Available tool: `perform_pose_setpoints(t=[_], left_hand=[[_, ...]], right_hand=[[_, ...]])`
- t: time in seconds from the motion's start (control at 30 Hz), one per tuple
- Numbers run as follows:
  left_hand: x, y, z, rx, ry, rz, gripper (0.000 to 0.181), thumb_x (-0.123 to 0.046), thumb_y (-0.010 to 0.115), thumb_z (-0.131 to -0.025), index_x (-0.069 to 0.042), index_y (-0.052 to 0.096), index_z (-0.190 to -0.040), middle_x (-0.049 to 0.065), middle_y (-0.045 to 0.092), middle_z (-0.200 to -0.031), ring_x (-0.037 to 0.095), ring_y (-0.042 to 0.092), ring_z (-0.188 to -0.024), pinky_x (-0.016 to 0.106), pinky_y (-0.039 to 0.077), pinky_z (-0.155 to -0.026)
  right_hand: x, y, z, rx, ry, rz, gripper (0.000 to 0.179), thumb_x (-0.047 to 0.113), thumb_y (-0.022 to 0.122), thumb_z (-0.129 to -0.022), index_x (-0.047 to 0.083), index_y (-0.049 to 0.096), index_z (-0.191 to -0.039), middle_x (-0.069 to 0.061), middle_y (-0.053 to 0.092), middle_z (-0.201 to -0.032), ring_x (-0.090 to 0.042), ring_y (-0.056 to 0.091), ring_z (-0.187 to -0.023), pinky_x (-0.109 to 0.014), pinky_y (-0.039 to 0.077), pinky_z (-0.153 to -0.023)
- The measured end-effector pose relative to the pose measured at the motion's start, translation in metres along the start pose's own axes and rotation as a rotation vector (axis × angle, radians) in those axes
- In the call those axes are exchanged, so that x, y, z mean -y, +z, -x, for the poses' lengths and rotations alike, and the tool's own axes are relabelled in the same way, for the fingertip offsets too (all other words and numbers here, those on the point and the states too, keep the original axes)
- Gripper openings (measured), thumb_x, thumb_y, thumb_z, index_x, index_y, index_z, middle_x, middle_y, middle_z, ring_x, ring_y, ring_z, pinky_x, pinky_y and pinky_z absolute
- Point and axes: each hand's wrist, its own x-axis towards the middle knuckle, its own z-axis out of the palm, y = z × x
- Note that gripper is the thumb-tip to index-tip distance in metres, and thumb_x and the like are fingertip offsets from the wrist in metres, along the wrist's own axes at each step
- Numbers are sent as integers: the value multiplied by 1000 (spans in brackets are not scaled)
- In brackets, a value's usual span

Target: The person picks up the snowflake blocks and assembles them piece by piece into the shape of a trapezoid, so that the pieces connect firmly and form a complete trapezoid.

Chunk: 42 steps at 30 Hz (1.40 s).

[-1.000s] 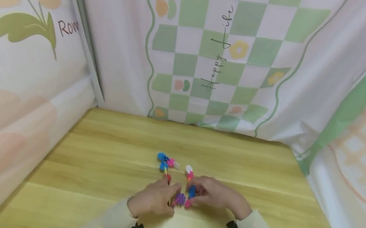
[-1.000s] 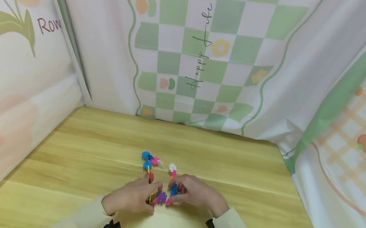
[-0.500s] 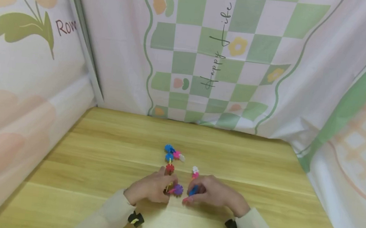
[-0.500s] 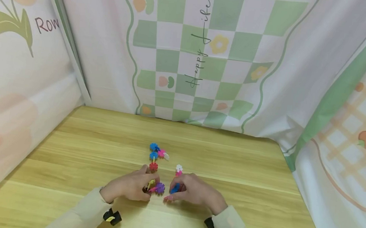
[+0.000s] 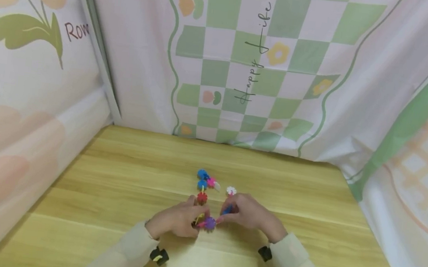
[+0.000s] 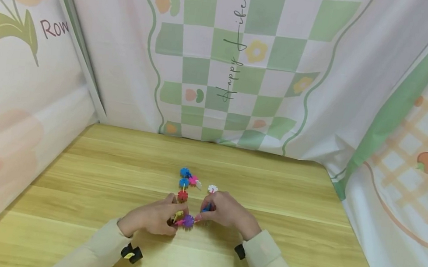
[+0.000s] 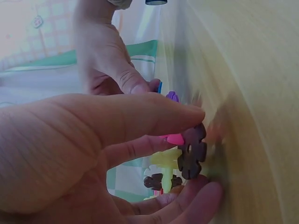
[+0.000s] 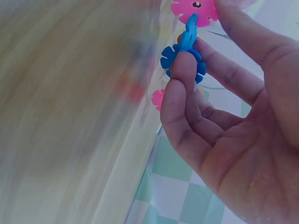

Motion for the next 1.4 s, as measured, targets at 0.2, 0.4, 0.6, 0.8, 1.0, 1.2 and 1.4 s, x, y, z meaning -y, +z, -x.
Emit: perform_pose_setpoints(t=[0.2, 0.4, 0.6, 0.8, 1.0, 1.2, 1.4], left_hand=[[2, 0, -1, 5, 7, 13, 46, -17, 78, -86, -33, 60, -125, 32, 31, -167, 49, 49, -145, 61, 58, -99], [5, -1, -2, 7, 27, 19, 44, -17, 77, -87, -32, 60, -126, 24, 46, -154, 35, 62, -125, 47, 63, -87], [7, -5, -2, 17, 32, 65, 46, -17, 76, -87, -32, 60, -127, 13, 52, -132, 18, 58, -91, 27, 50, -63], [9, -6, -5, 23, 69, 111, 40, -15, 76, -87, -29, 61, -121, 9, 56, -124, 17, 56, -97, 28, 49, -69], [10, -3, -10, -9, 107, 174, 32, -20, 75, -92, -25, 62, -121, -2, 57, -108, 11, 49, -95, 29, 47, -76], [8, 7, -17, -90, 155, 315, 19, -29, 74, -99, -19, 63, -111, 1, 68, -87, 8, 61, -72, 24, 50, -73], [4, 15, -21, -107, 170, 327, 16, -26, 72, -102, -15, 63, -109, 4, 72, -85, 12, 63, -68, 23, 52, -62]], right_hand=[[2, 2, -2, -17, -4, 56, 18, 38, 81, -93, 20, 79, -90, 9, 70, -78, -1, 55, -64, -20, 50, -61], [6, 2, -2, -23, 22, 59, 16, 36, 80, -94, 19, 80, -92, 9, 71, -80, -2, 56, -65, -20, 50, -61], [7, -1, -1, -35, 47, 64, 11, 27, 78, -97, 16, 82, -98, 8, 73, -87, -4, 59, -73, -21, 53, -65], [7, -4, 2, -42, 44, 63, 12, 28, 78, -97, 16, 81, -98, 7, 74, -87, -3, 60, -71, -21, 53, -65], [10, -7, 6, -94, 74, 60, 11, 24, 77, -97, 14, 82, -100, 7, 73, -87, -3, 59, -69, -21, 53, -63], [13, -8, 7, -174, 60, 71, 10, 23, 78, -96, 14, 81, -99, 8, 72, -82, -2, 57, -64, -21, 53, -57], [10, -5, 9, -194, 33, 65, 7, 21, 80, -95, 14, 81, -97, 8, 72, -80, 0, 56, -62, -19, 52, -56]])
